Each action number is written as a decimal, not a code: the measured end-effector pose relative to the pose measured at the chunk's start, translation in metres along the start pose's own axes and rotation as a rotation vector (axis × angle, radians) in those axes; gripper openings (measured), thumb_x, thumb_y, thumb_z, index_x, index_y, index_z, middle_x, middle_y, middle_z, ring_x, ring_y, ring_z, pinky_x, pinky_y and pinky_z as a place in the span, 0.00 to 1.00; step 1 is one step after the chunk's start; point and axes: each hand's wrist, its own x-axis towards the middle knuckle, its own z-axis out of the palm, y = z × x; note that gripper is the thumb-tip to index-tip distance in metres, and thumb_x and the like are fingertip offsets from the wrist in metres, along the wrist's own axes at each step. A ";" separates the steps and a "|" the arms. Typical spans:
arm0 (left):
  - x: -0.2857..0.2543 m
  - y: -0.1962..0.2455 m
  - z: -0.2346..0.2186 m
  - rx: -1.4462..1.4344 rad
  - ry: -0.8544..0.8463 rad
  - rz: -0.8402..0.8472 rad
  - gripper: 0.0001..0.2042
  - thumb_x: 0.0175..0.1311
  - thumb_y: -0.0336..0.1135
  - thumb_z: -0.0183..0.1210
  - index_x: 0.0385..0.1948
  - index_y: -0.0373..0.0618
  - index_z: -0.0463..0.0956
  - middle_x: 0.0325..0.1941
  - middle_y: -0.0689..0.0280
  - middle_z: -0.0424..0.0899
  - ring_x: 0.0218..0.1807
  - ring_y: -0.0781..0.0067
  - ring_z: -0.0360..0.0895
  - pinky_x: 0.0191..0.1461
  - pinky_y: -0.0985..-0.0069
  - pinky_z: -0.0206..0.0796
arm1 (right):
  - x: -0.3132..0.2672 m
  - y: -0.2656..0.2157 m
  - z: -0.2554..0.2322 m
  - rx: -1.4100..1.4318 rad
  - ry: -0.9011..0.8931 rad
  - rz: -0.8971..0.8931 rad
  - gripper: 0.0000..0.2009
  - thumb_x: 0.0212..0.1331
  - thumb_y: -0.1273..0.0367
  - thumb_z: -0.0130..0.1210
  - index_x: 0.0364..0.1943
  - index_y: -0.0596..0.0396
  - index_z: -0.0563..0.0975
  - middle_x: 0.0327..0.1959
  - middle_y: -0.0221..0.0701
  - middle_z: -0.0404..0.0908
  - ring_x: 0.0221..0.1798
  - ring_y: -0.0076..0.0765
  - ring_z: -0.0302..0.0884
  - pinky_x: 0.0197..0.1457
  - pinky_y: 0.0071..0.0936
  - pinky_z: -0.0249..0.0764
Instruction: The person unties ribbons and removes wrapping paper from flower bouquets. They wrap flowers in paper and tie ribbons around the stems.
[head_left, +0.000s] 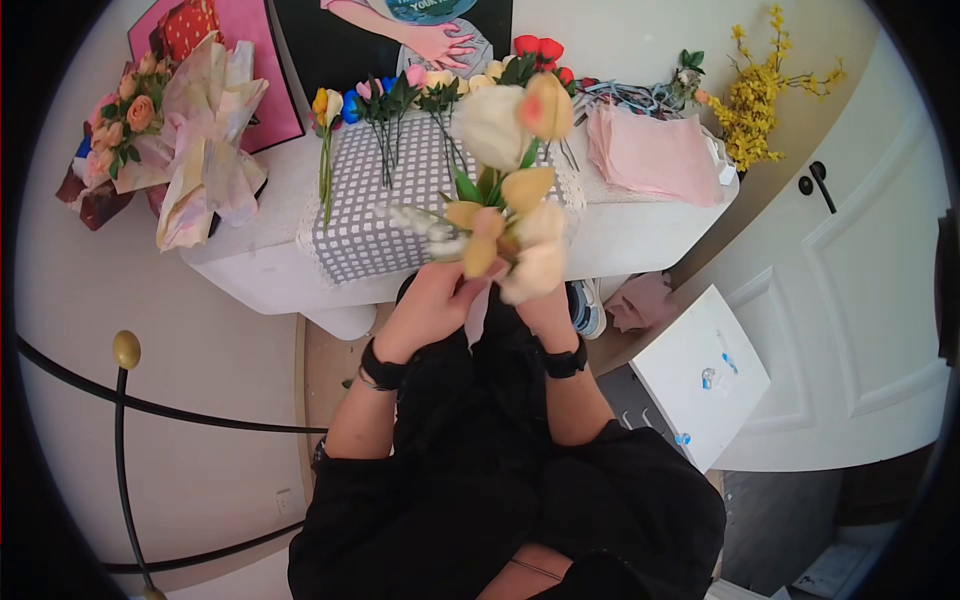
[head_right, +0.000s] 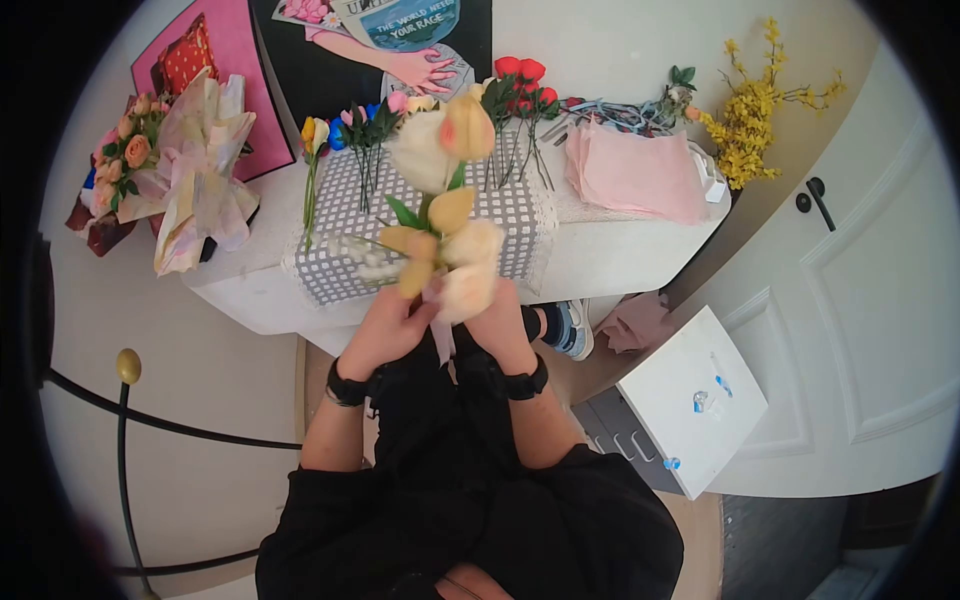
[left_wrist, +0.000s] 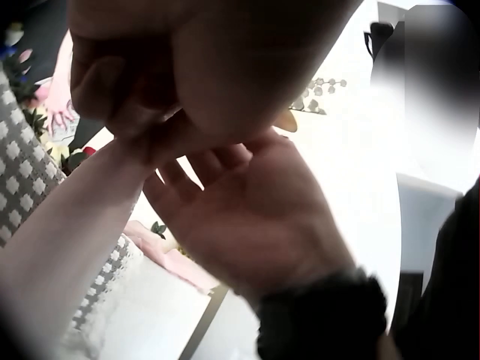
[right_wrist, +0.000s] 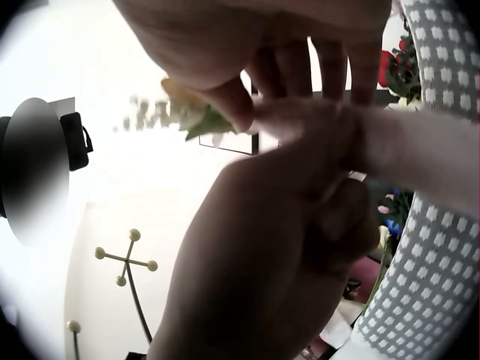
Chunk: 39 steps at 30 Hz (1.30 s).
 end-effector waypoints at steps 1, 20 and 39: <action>-0.002 0.002 -0.008 -0.090 -0.135 -0.045 0.14 0.56 0.23 0.53 0.46 0.39 0.72 0.41 0.49 0.79 0.43 0.47 0.78 0.47 0.65 0.69 | 0.001 -0.006 -0.004 -0.126 -0.188 -0.013 0.14 0.51 0.76 0.61 0.44 0.60 0.79 0.44 0.31 0.81 0.45 0.26 0.78 0.49 0.26 0.74; 0.044 -0.056 -0.039 -0.492 0.110 -0.299 0.09 0.70 0.37 0.50 0.42 0.41 0.73 0.34 0.70 0.80 0.34 0.83 0.76 0.37 0.82 0.68 | 0.061 -0.014 -0.038 -0.434 -0.390 0.075 0.12 0.58 0.68 0.58 0.43 0.58 0.81 0.36 0.37 0.84 0.34 0.29 0.80 0.38 0.23 0.74; 0.097 -0.128 -0.036 -0.745 0.065 -0.391 0.10 0.70 0.38 0.50 0.34 0.41 0.73 0.29 0.72 0.77 0.29 0.84 0.70 0.32 0.83 0.64 | 0.349 0.111 -0.193 -1.501 -0.503 0.041 0.12 0.55 0.69 0.49 0.37 0.56 0.82 0.36 0.45 0.82 0.42 0.53 0.79 0.49 0.39 0.74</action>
